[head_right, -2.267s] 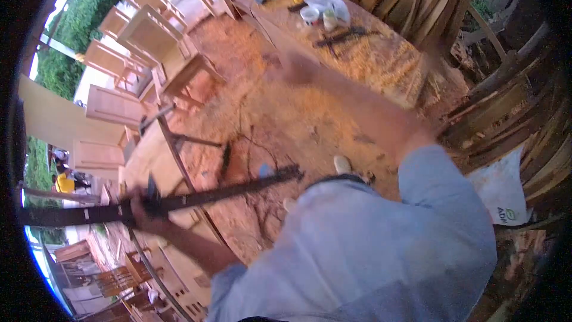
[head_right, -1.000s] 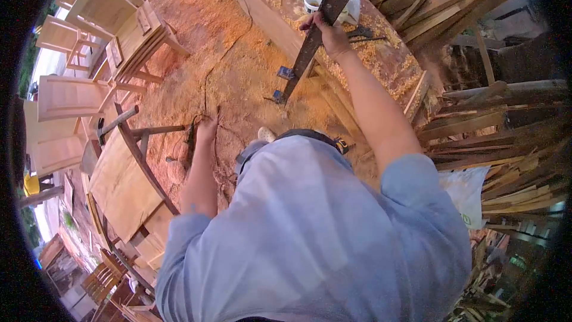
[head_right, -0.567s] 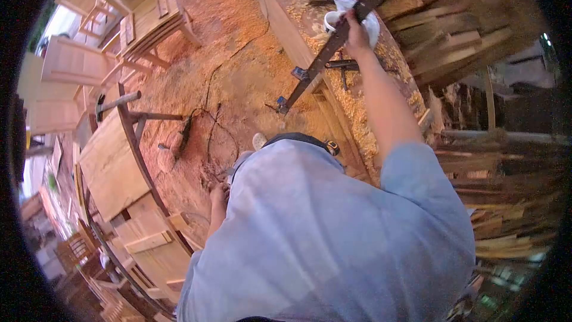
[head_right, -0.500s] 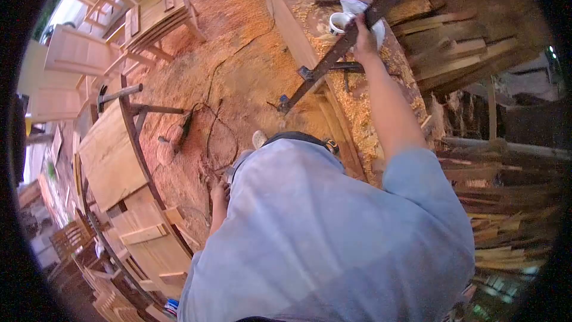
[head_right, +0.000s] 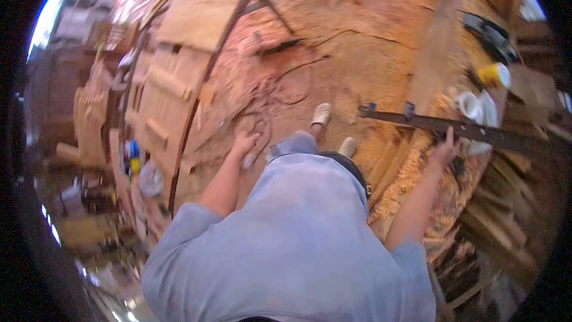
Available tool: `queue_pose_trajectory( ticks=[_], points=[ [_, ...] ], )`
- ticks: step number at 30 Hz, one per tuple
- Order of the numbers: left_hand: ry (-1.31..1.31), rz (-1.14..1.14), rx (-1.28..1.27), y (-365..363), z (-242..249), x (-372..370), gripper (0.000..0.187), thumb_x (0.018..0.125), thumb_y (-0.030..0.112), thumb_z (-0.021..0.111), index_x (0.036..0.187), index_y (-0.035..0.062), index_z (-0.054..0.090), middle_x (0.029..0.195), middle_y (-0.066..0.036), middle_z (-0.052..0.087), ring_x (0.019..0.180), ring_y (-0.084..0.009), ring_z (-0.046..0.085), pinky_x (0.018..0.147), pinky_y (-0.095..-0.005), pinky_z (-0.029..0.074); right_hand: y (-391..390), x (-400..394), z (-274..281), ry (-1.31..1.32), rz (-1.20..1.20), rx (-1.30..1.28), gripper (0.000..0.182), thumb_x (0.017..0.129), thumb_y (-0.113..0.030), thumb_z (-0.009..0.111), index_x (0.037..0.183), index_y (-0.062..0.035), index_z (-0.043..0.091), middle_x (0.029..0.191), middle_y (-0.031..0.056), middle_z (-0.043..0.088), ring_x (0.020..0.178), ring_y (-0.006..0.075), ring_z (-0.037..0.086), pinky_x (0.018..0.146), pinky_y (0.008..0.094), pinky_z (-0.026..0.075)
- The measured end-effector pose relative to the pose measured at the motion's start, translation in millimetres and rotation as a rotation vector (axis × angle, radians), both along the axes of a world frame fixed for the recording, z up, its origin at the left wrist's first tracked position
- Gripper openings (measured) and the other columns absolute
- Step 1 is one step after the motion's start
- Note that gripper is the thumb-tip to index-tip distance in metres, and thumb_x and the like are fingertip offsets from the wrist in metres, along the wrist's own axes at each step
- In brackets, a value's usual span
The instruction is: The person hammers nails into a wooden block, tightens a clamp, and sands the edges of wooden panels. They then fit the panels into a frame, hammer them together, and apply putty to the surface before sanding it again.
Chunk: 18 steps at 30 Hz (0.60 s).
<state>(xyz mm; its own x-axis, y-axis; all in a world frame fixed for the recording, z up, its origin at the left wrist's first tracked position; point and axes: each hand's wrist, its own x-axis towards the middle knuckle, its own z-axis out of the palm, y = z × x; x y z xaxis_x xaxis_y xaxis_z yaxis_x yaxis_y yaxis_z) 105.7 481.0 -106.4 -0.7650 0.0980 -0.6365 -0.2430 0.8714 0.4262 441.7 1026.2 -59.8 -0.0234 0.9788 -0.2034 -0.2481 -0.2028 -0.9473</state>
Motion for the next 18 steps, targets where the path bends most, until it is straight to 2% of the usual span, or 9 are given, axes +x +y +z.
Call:
queue_pose_trajectory(
  ticks=[6, 8, 11, 12, 13, 15, 16, 17, 18],
  points=[
    [-0.131, 0.029, 0.03, -28.8, 102.4, 25.4, 0.034, 0.086, 0.031, 0.069, 0.103, 0.0012, 0.07, 0.09, -0.007, 0.071, 0.079, -0.0139, 0.063, 0.072, -0.0292, 0.05, -68.6, -39.9, -64.4, -0.222, -0.032, -0.547, 0.014, 0.089, -0.02, 0.062, 0.093, -0.0059, 0.061, 0.075, 0.0053, 0.055, 0.064, 0.0159, 0.054, 0.061, 0.033, 0.048],
    [-0.098, 0.177, 0.288, -24.5, 171.8, 16.4, 0.031, 0.085, 0.029, 0.071, 0.092, -0.001, 0.068, 0.085, -0.007, 0.068, 0.075, -0.015, 0.063, 0.066, -0.0324, 0.051, -95.2, -60.3, -49.4, 0.094, 0.377, -0.653, 0.015, 0.09, -0.023, 0.062, 0.086, -0.0084, 0.06, 0.076, 0.0052, 0.057, 0.067, 0.0171, 0.057, 0.062, 0.0339, 0.048],
    [0.452, 0.168, 0.299, -12.0, 284.4, -10.3, 0.033, 0.089, 0.02, 0.066, 0.116, 0.0015, 0.064, 0.105, -0.007, 0.068, 0.095, -0.0149, 0.063, 0.085, -0.0296, 0.05, -82.3, -120.2, 22.7, 0.184, 0.632, -0.471, 0.018, 0.095, -0.025, 0.055, 0.089, -0.0101, 0.063, 0.077, 0.0047, 0.063, 0.079, 0.0226, 0.062, 0.076, 0.0408, 0.048],
    [0.391, 0.247, 0.774, -32.7, 311.9, -34.8, 0.034, 0.089, 0.012, 0.061, 0.121, 0.0004, 0.061, 0.113, -0.008, 0.065, 0.1, -0.0147, 0.061, 0.088, -0.0297, 0.049, -66.1, -136.7, 49.8, 0.256, 0.778, -0.313, 0.02, 0.096, -0.026, 0.054, 0.088, -0.0096, 0.063, 0.079, 0.0057, 0.064, 0.081, 0.0231, 0.063, 0.08, 0.0413, 0.048],
    [0.934, -0.086, 0.585, -40.4, 323.9, -45.1, 0.034, 0.088, 0.007, 0.055, 0.122, 0.0002, 0.06, 0.106, -0.008, 0.066, 0.095, -0.015, 0.062, 0.083, -0.0323, 0.051, -45.4, -157.0, 85.5, 0.323, 0.854, -0.166, 0.023, 0.097, -0.024, 0.051, 0.089, -0.0068, 0.065, 0.084, 0.0079, 0.066, 0.087, 0.0246, 0.063, 0.082, 0.041, 0.047],
    [0.9, -0.038, 0.661, -46.3, 289.2, -43.1, 0.034, 0.089, 0.008, 0.055, 0.121, 0.0002, 0.06, 0.106, -0.008, 0.066, 0.095, -0.0152, 0.062, 0.083, -0.0324, 0.051, -14.3, -186.6, 169.6, 0.182, 0.849, 0.414, 0.037, 0.098, -0.025, 0.047, 0.116, 0.0048, 0.059, 0.11, 0.0163, 0.064, 0.099, 0.0253, 0.061, 0.097, 0.0424, 0.044],
    [0.884, -0.022, 0.687, -44.1, 277.3, -45.2, 0.034, 0.089, 0.008, 0.055, 0.121, 0.0002, 0.059, 0.106, -0.008, 0.066, 0.095, -0.0154, 0.062, 0.083, -0.0326, 0.051, -14.8, -204.4, 240.8, 0.778, 1.344, 0.5, 0.045, 0.099, -0.025, 0.041, 0.129, 0.0075, 0.051, 0.126, 0.0199, 0.056, 0.117, 0.0287, 0.054, 0.109, 0.0452, 0.035],
    [0.867, -0.014, 0.707, -40.3, 271.9, -45.7, 0.033, 0.089, 0.008, 0.055, 0.121, 0.0003, 0.059, 0.106, -0.008, 0.065, 0.095, -0.0156, 0.061, 0.083, -0.0327, 0.051, -28.3, -199.4, 303.7, 1.231, 1.447, -0.129, 0.047, 0.099, -0.022, 0.039, 0.134, 0.0076, 0.044, 0.132, 0.0212, 0.051, 0.122, 0.0313, 0.049, 0.109, 0.0445, 0.035],
    [0.858, -0.019, 0.729, -41.0, 266.0, -54.0, 0.033, 0.089, 0.009, 0.055, 0.121, 0.0003, 0.059, 0.106, -0.008, 0.065, 0.095, -0.0158, 0.061, 0.083, -0.0328, 0.051, -47.5, -189.7, 365.5, 0.918, 1.314, 0.51, 0.047, 0.099, -0.024, 0.038, 0.132, 0.0083, 0.043, 0.129, 0.0163, 0.052, 0.115, 0.0304, 0.052, 0.103, 0.0457, 0.037]
  ],
)
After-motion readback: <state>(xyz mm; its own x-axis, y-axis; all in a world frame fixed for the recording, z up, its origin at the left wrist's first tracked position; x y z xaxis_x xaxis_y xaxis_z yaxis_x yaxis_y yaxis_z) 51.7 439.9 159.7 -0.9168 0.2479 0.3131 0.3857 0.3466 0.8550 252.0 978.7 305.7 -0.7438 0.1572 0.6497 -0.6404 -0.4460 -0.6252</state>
